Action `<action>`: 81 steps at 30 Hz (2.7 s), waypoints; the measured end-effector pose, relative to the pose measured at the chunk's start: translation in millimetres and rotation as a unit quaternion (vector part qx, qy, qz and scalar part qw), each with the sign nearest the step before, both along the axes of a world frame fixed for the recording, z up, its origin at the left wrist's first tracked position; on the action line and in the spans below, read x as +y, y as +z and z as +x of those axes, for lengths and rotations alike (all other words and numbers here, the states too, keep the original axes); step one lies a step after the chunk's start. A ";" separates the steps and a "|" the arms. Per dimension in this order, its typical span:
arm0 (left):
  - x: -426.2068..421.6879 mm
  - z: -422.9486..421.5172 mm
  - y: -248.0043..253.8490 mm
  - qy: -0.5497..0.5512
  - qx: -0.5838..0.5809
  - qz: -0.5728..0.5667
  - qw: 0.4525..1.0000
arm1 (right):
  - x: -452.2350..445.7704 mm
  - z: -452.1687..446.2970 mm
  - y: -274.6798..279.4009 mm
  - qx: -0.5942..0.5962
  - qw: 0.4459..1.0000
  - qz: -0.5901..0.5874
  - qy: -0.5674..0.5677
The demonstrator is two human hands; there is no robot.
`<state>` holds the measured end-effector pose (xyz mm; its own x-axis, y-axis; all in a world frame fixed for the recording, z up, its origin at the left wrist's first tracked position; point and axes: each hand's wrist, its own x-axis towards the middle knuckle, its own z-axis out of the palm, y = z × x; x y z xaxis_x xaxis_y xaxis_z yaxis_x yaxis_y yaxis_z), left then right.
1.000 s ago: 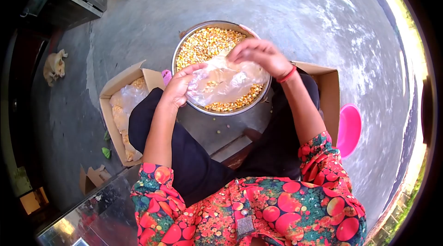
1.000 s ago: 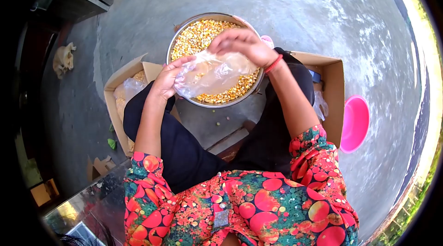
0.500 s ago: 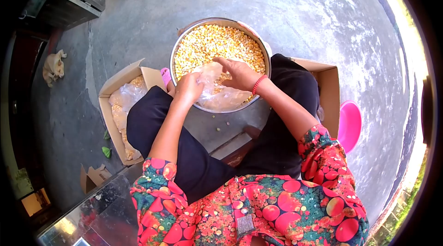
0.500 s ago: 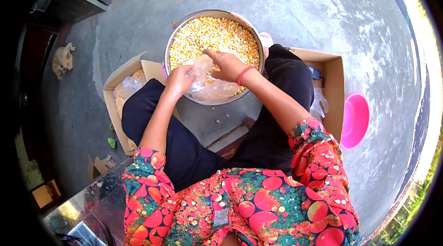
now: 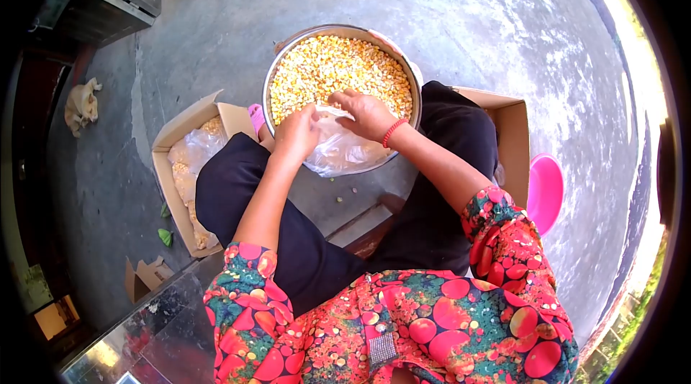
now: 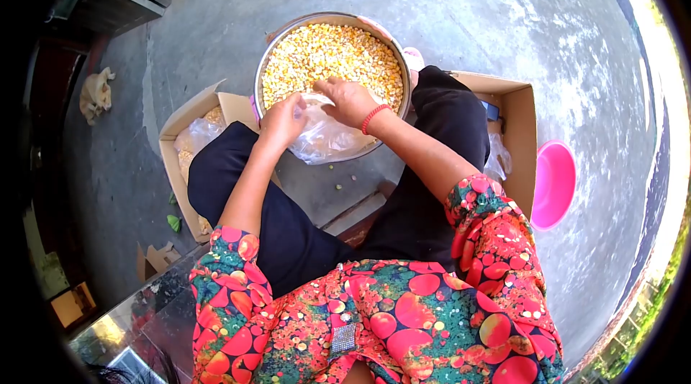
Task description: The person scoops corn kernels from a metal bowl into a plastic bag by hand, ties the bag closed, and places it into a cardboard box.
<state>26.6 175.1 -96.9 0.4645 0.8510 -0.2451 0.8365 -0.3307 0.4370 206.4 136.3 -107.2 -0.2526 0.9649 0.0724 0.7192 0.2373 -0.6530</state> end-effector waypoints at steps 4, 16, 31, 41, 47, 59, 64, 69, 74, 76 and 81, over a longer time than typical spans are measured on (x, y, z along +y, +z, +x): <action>10.0 -8.3 -17.3 0.095 0.002 0.057 0.994 | -4.2 -0.5 -39.4 -0.142 0.980 0.032 0.135; 11.5 -6.8 -28.0 -0.009 -0.159 0.025 0.987 | -2.8 -2.7 -42.5 -0.176 0.983 -0.010 0.051; -6.5 9.9 4.4 -0.039 0.122 -0.048 0.991 | 39.1 34.2 -46.1 -0.148 0.968 -0.014 -0.201; -10.3 1.2 -0.9 -0.094 0.121 -0.017 0.988 | 46.0 47.1 -92.1 -0.032 0.983 0.034 -0.179; -8.2 6.5 12.0 -0.054 0.115 -0.057 0.990 | 50.7 51.5 -19.6 0.462 0.799 -0.280 -0.262; -6.5 3.7 4.5 -0.011 0.074 -0.022 0.997 | 6.8 -10.7 -19.1 0.086 0.981 -0.092 0.149; -5.1 3.0 9.0 -0.032 0.092 -0.041 0.994 | 27.2 13.9 -6.9 0.142 0.989 -0.020 -0.028; -5.9 0.1 12.3 -0.030 0.084 -0.032 0.995 | 43.8 64.0 -33.2 -0.076 0.979 0.057 -0.178; -3.9 -4.6 7.1 -0.012 0.028 0.024 0.999 | 28.4 51.5 -53.6 -0.164 0.965 0.028 -0.201; -0.2 -4.6 5.1 0.007 0.014 0.020 1.000 | 27.4 49.0 -53.8 -0.140 0.979 -0.010 -0.146; 5.0 -6.6 -1.0 0.039 -0.022 0.037 0.998 | 30.5 54.1 -76.2 -0.109 0.984 -0.001 -0.140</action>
<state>20.0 180.1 -98.0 0.4058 0.8997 -0.1607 0.8408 -0.2986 0.4514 260.4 166.8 -183.5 0.0141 0.9990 0.0435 0.8796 0.0082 -0.4757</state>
